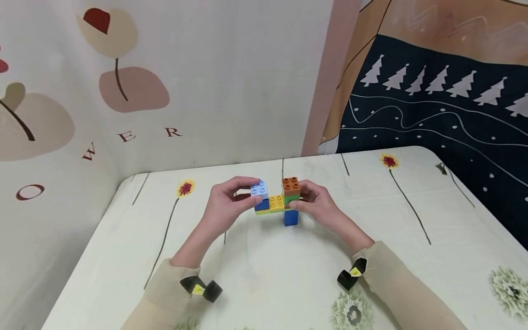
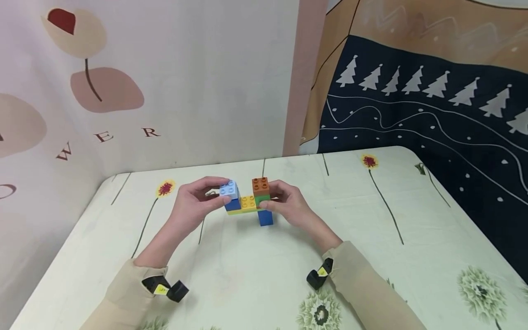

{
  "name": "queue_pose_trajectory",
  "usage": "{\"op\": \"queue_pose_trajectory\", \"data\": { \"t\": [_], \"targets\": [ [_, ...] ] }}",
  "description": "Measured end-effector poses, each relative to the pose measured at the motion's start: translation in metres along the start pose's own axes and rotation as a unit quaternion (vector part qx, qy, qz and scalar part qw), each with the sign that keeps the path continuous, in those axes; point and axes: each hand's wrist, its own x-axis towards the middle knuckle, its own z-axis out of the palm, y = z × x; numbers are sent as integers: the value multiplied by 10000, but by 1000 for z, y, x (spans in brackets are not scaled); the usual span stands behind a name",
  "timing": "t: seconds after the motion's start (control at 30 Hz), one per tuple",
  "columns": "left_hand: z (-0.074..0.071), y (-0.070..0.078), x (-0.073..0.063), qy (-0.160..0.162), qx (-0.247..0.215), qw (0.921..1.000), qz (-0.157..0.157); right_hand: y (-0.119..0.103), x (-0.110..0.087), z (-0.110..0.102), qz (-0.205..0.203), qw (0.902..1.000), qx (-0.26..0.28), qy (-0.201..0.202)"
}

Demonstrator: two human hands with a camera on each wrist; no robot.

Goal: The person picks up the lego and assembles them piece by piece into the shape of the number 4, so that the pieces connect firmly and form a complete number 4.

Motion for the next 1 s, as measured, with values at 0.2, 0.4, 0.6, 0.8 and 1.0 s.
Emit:
{"op": "queue_pose_trajectory", "data": {
  "t": [0.2, 0.4, 0.6, 0.8, 1.0],
  "targets": [
    [0, -4, -1, 86, -98, 9999, 19, 1, 1, 1, -37, 9999, 90, -43],
    [6, -4, -2, 229, -125, 9997, -21, 2, 0, 0, -41, 9999, 127, -23],
    [12, -9, -5, 301, -330, 9990, -46, 1, -1, 0, -55, 9999, 100, 0],
    [15, -14, -7, 181, -621, 9974, -313, 2, -1, 1, -21, 9999, 117, -14],
    [17, -17, -8, 177, -804, 9956, -441, 2, -1, 1, -21, 9999, 103, 3]
  ]
}}
